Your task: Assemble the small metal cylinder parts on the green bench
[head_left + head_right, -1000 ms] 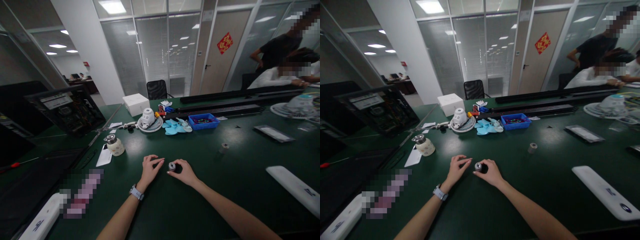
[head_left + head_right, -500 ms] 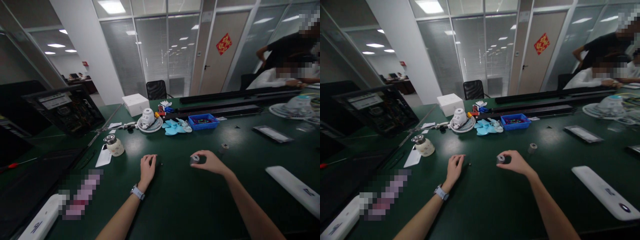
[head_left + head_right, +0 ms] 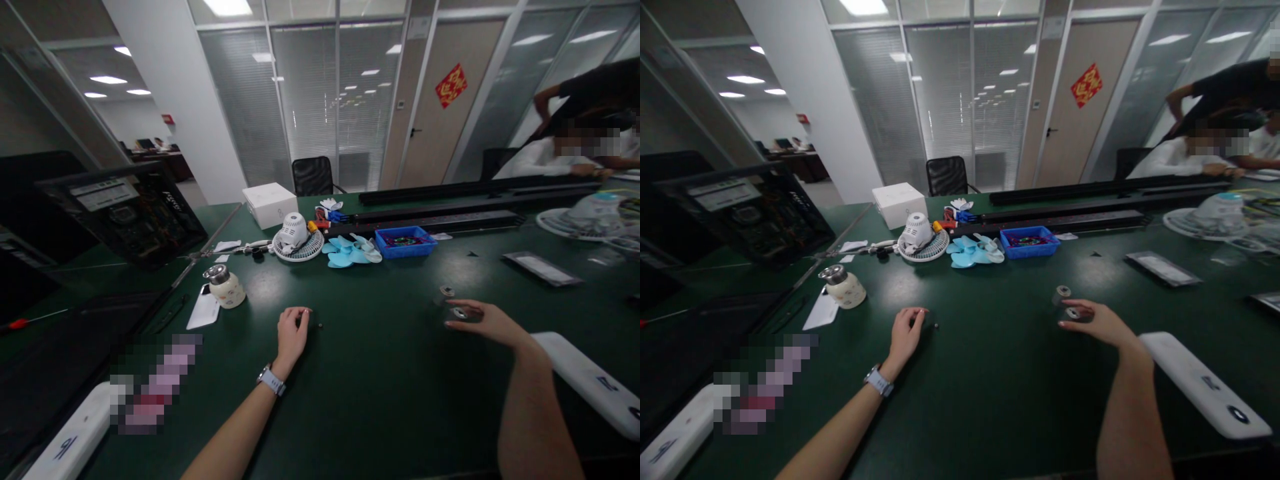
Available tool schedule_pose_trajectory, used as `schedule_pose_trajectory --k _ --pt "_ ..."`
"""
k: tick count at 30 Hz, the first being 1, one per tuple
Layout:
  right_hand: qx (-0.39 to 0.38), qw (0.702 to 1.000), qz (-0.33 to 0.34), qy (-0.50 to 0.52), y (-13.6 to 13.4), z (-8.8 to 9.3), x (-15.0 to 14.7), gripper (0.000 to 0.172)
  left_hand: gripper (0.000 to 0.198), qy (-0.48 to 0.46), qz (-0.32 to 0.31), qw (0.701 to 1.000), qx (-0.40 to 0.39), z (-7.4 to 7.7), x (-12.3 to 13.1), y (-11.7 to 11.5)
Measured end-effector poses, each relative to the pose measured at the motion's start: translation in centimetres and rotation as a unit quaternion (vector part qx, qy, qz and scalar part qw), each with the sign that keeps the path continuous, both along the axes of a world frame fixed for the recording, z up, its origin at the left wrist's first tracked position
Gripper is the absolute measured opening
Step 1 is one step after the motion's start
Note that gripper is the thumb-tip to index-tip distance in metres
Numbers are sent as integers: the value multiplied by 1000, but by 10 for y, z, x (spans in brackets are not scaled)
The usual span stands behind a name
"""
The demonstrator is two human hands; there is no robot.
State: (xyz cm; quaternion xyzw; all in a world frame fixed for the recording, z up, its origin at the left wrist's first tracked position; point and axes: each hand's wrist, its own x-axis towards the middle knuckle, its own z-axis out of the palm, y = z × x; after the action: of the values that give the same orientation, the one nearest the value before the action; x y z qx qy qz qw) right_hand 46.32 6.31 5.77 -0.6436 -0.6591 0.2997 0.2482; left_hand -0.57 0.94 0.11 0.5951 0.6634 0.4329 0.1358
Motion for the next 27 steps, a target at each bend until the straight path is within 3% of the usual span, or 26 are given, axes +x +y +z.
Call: schedule_pose_trajectory --k 2,3,5,7,8,9,11,12,14,16,19,23,27 --pt "124 991 -48 -4 -5 14 -13 73 30 -4 8 1000 6 0 0 0" --pt "215 973 -85 6 -8 22 -24 71 29 -6 12 1000 11 -1 0 0" --pt "403 902 -146 38 -14 33 -58 54 29 -11 18 1000 17 -2 -1 1" --pt "513 847 -128 58 -21 35 -106 32 28 -14 19 1000 18 -3 0 1" --pt "524 847 -75 56 -25 31 -133 24 28 -13 19 1000 18 -4 0 1" --pt "485 874 5 36 -30 23 -161 22 28 -12 18 1000 20 -4 0 1" --pt "361 923 133 -7 -38 2 -212 31 27 -9 17 1000 25 -3 0 1" --pt "317 932 175 -24 -40 -10 -232 35 27 -8 16 999 28 -3 0 1" --pt "251 942 217 -52 -42 -31 -263 43 27 -7 16 999 33 -2 0 1" --pt "219 951 206 -72 -39 -45 -280 46 27 -7 14 999 33 -2 0 1" --pt "203 961 166 -88 -31 -51 -293 36 26 -9 7 1000 29 -2 0 1" --pt "217 959 162 -79 -30 -43 -293 16 25 -6 1 1000 26 -1 1 0" --pt "320 933 146 -80 -34 -28 -248 15 27 -7 3 1000 23 0 1 -1"
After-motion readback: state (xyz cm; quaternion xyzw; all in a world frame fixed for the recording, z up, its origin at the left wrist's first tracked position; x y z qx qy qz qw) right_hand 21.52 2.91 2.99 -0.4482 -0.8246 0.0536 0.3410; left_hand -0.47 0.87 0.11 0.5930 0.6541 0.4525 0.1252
